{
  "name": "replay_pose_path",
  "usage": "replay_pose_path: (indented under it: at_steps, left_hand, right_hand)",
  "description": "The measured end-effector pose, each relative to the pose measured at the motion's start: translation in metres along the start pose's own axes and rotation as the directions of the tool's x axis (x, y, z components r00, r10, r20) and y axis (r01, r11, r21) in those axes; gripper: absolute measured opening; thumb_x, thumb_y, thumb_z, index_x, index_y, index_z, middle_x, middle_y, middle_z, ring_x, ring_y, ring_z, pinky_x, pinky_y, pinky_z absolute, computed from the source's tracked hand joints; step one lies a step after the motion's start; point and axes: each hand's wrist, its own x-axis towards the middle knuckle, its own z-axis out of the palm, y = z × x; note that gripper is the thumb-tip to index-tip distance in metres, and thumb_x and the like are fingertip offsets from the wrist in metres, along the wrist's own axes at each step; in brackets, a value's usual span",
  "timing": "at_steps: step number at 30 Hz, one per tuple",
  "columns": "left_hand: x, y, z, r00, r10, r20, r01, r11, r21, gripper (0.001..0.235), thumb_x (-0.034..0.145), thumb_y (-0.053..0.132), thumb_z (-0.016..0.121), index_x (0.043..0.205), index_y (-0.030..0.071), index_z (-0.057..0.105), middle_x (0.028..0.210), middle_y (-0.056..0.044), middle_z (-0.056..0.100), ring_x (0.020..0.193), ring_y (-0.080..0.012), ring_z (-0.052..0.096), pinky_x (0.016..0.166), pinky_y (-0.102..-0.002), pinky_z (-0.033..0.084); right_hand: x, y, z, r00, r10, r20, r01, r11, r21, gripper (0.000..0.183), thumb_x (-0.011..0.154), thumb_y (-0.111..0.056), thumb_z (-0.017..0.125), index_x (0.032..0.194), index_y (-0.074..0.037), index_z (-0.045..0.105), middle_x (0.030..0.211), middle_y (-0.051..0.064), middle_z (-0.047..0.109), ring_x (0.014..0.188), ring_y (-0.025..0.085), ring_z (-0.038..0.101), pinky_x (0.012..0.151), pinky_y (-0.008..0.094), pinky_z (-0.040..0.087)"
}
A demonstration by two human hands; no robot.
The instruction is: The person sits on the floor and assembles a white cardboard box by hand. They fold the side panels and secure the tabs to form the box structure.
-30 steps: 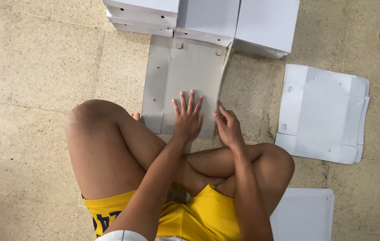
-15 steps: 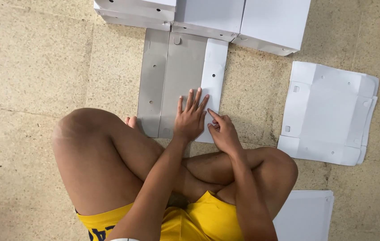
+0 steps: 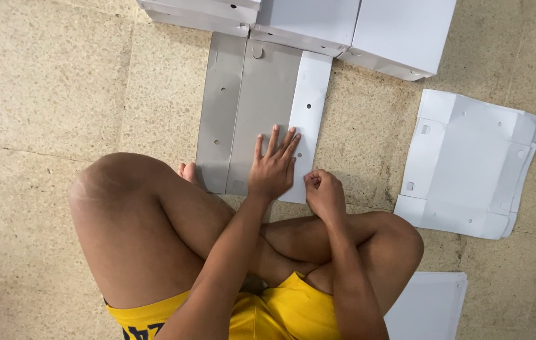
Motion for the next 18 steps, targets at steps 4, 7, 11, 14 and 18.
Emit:
replay_pose_path:
  at_steps: [4,7,11,14,18]
  left_hand:
    - [0.002,0.002,-0.001,1.0,0.0,0.032,0.0,1.0,0.007,0.057,0.103,0.027,0.036,0.16,0.025,0.032,0.166,0.004,0.03,0.156,-0.0271,0.02,0.123,-0.057,0.017]
    - [0.0,0.0,-0.006,0.998,-0.006,0.064,0.005,1.0,0.022,0.057,0.104,0.026,0.035,0.16,0.025,0.03,0.167,0.004,0.028,0.156,-0.0268,0.019,0.124,-0.057,0.016]
    - [0.001,0.0,-0.003,0.995,-0.011,0.099,0.008,0.999,0.035,0.057,0.104,0.028,0.033,0.161,0.026,0.029,0.167,0.004,0.027,0.157,-0.0268,0.017,0.124,-0.057,0.014]
    - [0.003,0.001,-0.005,0.994,-0.018,0.108,0.014,0.999,0.034,0.056,0.104,0.028,0.033,0.16,0.027,0.03,0.167,0.004,0.027,0.157,-0.0263,0.017,0.124,-0.057,0.013]
    - [0.003,0.002,-0.008,0.992,-0.026,0.121,0.024,0.999,0.022,0.056,0.105,0.028,0.032,0.16,0.026,0.028,0.168,0.003,0.026,0.157,-0.0269,0.016,0.124,-0.058,0.012]
  right_hand:
    - [0.001,-0.009,-0.003,0.997,-0.008,-0.075,0.005,0.999,-0.046,0.018,0.096,-0.023,0.063,0.097,-0.007,0.071,0.085,0.012,0.065,0.085,0.03,0.069,0.072,0.043,0.054]
    - [0.009,-0.016,-0.001,0.989,-0.035,-0.142,0.024,0.997,-0.077,0.017,0.096,-0.02,0.063,0.096,-0.005,0.07,0.085,0.015,0.065,0.086,0.036,0.068,0.074,0.048,0.054]
    - [0.032,-0.018,0.003,0.968,-0.057,-0.245,0.03,0.993,-0.113,0.014,0.095,-0.02,0.066,0.093,-0.007,0.07,0.082,0.011,0.066,0.085,0.036,0.069,0.074,0.049,0.054]
    - [0.053,-0.02,0.006,0.947,-0.081,-0.31,0.033,0.987,-0.157,0.014,0.094,-0.022,0.067,0.093,-0.007,0.07,0.081,0.01,0.066,0.084,0.036,0.069,0.074,0.049,0.054]
    - [0.091,-0.018,0.003,0.929,-0.097,-0.358,0.043,0.987,-0.155,0.015,0.093,-0.02,0.068,0.092,-0.007,0.073,0.08,0.011,0.069,0.084,0.039,0.07,0.073,0.051,0.055]
